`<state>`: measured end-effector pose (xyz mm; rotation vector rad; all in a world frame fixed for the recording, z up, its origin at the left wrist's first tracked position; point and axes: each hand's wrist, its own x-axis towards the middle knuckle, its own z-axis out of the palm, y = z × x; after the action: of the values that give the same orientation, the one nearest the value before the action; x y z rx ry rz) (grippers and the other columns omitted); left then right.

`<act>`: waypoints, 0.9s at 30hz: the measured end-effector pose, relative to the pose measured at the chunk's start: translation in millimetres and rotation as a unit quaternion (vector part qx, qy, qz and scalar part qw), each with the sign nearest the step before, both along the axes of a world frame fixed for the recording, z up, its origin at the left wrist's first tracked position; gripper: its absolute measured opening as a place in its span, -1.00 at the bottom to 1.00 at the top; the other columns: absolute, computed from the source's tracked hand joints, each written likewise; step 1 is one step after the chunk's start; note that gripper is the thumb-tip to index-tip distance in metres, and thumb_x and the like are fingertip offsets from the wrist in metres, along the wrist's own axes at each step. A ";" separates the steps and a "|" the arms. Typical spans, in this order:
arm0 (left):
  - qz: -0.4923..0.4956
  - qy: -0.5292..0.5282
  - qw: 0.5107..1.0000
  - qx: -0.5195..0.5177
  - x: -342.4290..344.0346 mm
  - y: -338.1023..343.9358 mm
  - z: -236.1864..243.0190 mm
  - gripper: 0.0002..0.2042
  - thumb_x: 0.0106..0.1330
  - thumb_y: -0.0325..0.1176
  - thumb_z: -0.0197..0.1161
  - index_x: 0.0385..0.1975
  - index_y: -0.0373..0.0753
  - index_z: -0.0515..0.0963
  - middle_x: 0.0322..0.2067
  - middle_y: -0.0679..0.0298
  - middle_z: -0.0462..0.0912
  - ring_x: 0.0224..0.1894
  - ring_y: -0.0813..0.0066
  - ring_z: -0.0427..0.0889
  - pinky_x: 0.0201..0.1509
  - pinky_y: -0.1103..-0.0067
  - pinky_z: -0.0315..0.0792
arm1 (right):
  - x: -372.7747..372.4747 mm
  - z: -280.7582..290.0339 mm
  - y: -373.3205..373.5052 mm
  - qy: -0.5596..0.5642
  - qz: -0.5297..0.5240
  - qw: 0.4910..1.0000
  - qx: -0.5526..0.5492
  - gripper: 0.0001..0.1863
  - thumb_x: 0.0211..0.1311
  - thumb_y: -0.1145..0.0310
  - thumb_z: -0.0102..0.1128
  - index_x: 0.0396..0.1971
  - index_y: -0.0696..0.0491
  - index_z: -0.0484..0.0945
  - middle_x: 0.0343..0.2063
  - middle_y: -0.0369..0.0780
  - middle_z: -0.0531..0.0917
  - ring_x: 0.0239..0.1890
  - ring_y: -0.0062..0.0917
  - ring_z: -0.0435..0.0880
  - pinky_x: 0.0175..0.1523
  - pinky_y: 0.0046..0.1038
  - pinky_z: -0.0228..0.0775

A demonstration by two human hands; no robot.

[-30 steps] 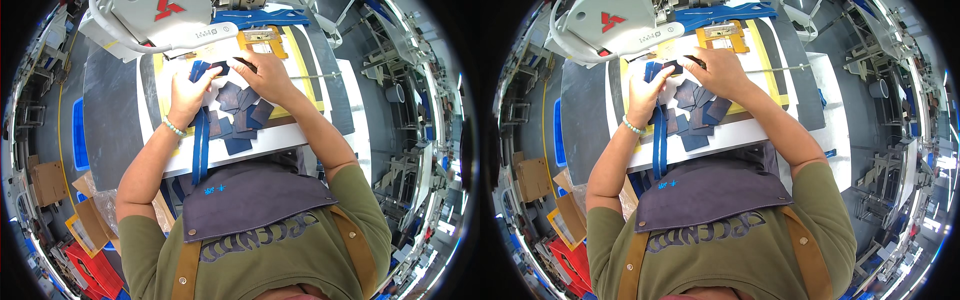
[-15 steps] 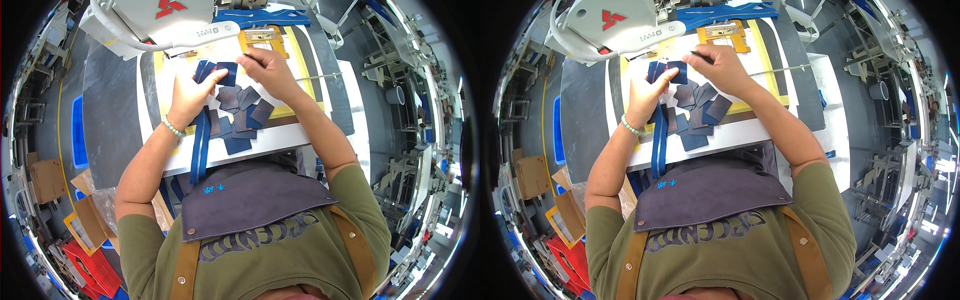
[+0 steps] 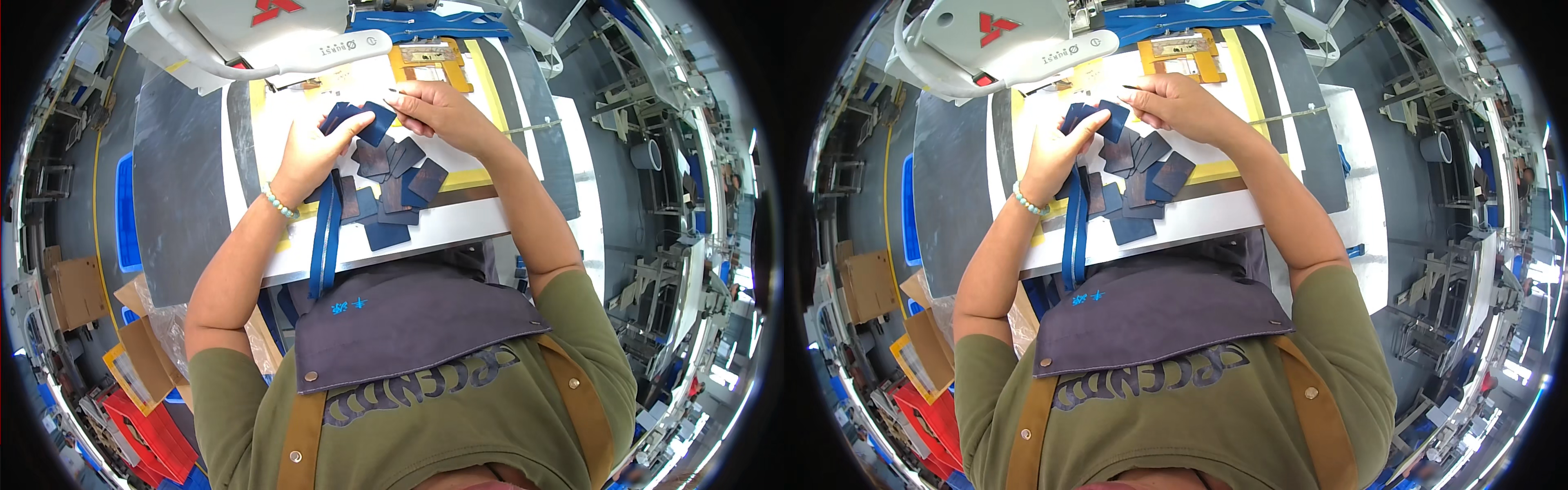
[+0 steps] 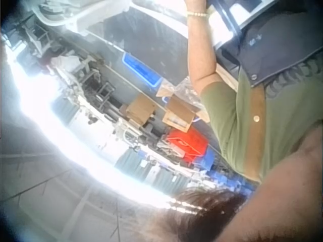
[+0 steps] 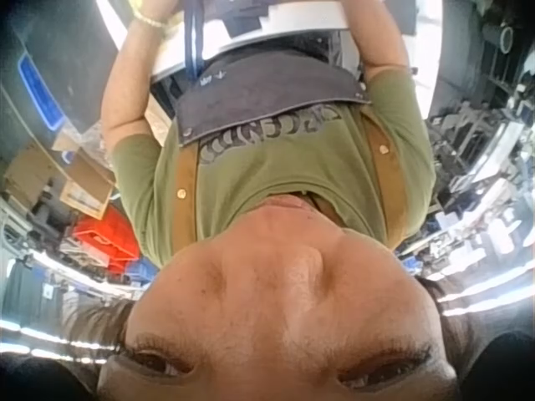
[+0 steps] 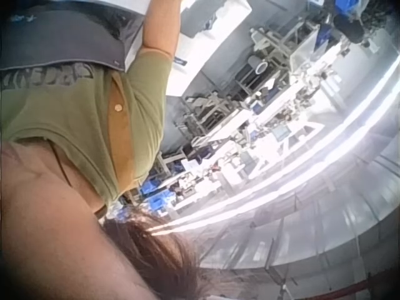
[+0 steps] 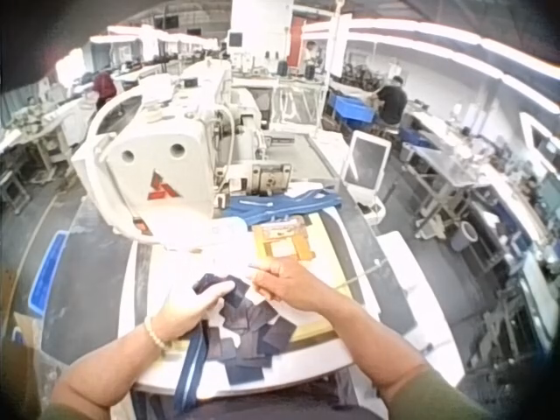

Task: Sewing leather pieces onto a zipper using an industrial sewing machine.

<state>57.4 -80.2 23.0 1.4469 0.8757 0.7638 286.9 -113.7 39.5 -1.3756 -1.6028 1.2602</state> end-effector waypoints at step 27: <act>-0.003 0.003 1.000 0.029 -0.9 -0.9 -3.9 -0.73 0.25 -0.20 0.52 -0.27 -0.28 0.72 -0.59 0.49 0.56 -0.58 0.80 0.38 -0.52 0.74 0.22 | -11.9 6.5 -7.4 0.095 0.032 0.992 -0.073 -0.58 0.50 -0.01 0.12 -0.38 0.06 0.62 -0.64 -0.42 0.48 -0.63 -0.83 0.33 -0.50 -0.73 0.13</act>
<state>56.6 -81.2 19.2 1.5025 0.8596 0.7877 275.0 -121.2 46.0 -1.2572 -1.4585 1.5256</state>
